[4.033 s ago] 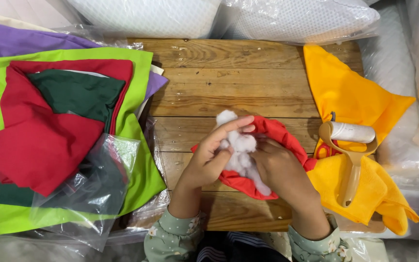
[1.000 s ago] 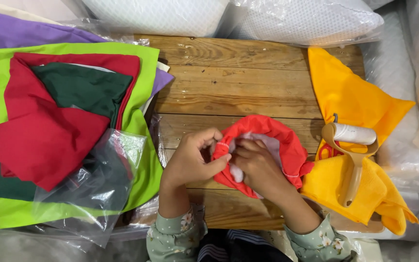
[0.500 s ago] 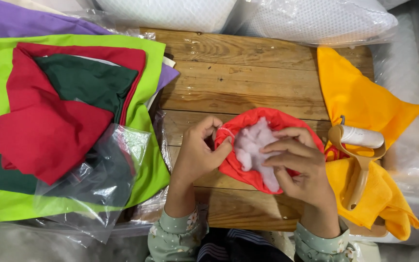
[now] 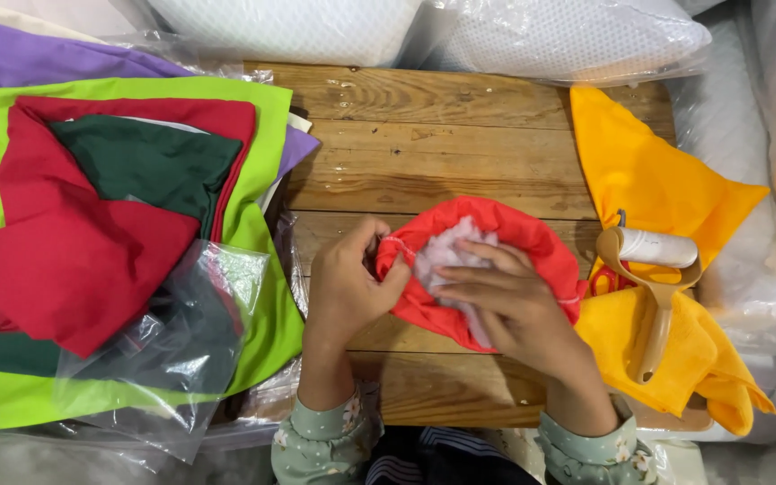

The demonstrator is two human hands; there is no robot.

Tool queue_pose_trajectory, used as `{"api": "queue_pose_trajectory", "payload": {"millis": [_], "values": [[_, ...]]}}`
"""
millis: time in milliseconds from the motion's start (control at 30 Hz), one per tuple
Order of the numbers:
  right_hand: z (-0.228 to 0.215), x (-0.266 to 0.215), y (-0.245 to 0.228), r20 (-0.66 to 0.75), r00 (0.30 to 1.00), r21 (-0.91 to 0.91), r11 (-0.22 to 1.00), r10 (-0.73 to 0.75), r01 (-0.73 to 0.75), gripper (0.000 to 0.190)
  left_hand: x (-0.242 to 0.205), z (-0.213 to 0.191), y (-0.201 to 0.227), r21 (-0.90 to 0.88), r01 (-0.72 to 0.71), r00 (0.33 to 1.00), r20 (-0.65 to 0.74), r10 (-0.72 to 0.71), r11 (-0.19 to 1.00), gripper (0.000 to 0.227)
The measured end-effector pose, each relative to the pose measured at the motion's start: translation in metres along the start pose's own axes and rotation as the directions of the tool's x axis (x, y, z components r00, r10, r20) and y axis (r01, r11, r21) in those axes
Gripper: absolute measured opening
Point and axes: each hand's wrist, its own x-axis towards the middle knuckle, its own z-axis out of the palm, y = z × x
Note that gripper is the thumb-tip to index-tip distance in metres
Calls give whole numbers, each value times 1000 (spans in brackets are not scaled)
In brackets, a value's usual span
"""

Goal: Stuffing a red fabric pillowcase with white fiberfill stuffing on a wooden workbench.

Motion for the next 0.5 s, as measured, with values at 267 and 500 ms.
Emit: {"api": "queue_pose_trajectory", "payload": {"millis": [267,500], "values": [[-43,-13,-5,-32,986,200,967,166,-156,44,2,15,24,103,-349,891,-272,364,931,35],[0,-18,14,148,977,-304,947,153,-102,40,-7,50,15,156,-381,844,461,274,911,74]]}}
